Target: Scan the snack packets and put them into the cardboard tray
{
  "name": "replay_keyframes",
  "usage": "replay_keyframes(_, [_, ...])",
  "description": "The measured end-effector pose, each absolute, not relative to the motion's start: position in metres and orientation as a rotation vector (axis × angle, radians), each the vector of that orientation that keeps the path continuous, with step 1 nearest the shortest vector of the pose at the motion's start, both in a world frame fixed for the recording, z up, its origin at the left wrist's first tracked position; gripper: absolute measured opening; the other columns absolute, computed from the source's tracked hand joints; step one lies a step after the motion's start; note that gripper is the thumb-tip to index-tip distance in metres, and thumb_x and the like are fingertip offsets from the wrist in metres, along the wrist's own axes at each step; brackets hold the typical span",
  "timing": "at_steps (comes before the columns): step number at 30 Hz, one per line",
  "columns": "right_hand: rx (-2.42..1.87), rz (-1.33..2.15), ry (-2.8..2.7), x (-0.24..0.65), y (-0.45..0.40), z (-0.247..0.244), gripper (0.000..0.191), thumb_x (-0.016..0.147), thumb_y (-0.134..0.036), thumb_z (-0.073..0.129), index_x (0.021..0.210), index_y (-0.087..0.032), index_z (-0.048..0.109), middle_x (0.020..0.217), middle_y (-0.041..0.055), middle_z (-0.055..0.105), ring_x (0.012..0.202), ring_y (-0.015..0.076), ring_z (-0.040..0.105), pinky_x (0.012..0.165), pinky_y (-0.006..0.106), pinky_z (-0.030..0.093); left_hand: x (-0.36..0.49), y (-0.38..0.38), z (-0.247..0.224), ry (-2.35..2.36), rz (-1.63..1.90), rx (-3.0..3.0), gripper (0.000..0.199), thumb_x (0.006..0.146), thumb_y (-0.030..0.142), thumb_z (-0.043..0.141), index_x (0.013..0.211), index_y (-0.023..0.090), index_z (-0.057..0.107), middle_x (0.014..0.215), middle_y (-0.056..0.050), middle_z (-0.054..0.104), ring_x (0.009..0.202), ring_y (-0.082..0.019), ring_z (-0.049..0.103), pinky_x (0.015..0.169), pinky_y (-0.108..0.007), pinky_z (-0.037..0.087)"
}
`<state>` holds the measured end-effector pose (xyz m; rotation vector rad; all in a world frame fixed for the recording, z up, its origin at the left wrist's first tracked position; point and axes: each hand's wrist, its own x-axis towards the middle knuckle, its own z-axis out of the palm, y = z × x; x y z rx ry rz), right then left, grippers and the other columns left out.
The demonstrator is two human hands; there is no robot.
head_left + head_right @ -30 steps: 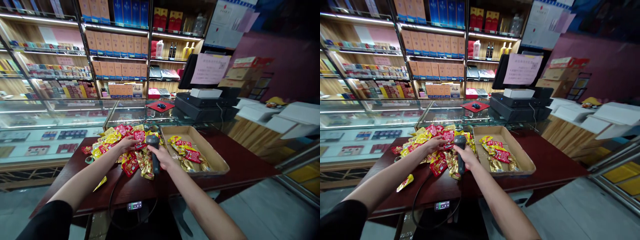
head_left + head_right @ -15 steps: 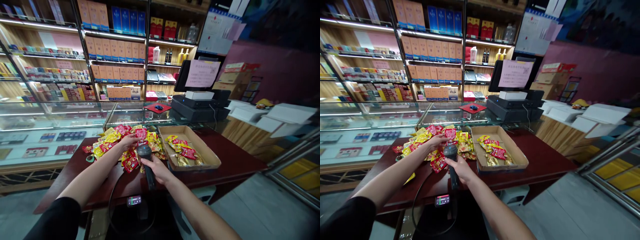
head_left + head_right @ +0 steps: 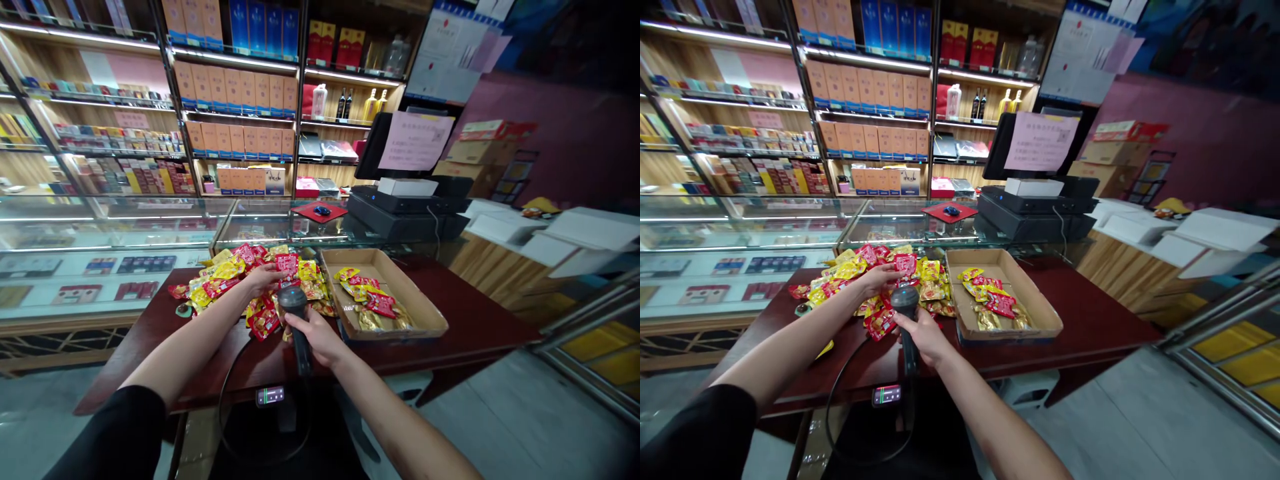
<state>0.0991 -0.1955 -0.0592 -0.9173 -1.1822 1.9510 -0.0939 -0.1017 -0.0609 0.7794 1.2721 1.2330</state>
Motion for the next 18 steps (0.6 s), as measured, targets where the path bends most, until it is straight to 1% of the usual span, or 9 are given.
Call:
replay_keyframes(5, [-0.905, 1.955, -1.180, 0.099, -0.191, -0.063, 0.039, 0.062, -0.040, 0.080, 0.087, -0.019, 0.059, 0.072, 0.0001, 0.065, 0.058, 0.0109, 0.055, 0.054, 0.024, 0.044, -0.096, -0.096, -0.065, 1.248, 1.210, 0.797, 0.045, 0.046, 0.020, 0.090, 0.081, 0.016, 0.063, 0.082, -0.003, 0.069, 0.064, -0.010, 0.062, 0.049, -0.016, 0.045])
replay_keyframes(9, [-0.914, 1.944, -1.185, 0.099, -0.189, -0.063, 0.040, 0.060, -0.041, 0.081, 0.085, -0.018, 0.060, 0.073, 0.0005, 0.065, 0.058, 0.0102, 0.056, 0.054, 0.024, 0.044, -0.096, -0.094, -0.069, 1.255, 1.209, 0.772, 0.046, 0.044, 0.021, 0.091, 0.081, 0.016, 0.063, 0.078, -0.002, 0.069, 0.062, -0.010, 0.062, 0.050, -0.017, 0.045])
replay_keyframes(14, [-0.914, 1.937, -1.160, 0.099, -0.190, -0.056, 0.046, 0.056, -0.041, 0.084, 0.088, -0.016, 0.061, 0.075, -0.0003, 0.064, 0.059, 0.0092, 0.056, 0.054, 0.023, 0.045, -0.094, -0.097, -0.068, 1.194, 1.214, 0.808, 0.048, 0.046, 0.025, 0.090, 0.087, 0.016, 0.066, 0.086, -0.005, 0.071, 0.077, -0.016, 0.066, 0.060, -0.021, 0.049])
replay_keyframes(18, [-0.917, 1.940, -1.154, 0.098, -0.190, -0.054, 0.048, 0.055, -0.042, 0.084, 0.088, -0.016, 0.061, 0.076, -0.0002, 0.065, 0.060, 0.0088, 0.056, 0.054, 0.022, 0.045, -0.095, -0.098, -0.068, 1.213, 1.214, 0.798, 0.046, 0.048, 0.024, 0.089, 0.086, 0.015, 0.066, 0.084, -0.005, 0.070, 0.078, -0.017, 0.066, 0.063, -0.022, 0.049])
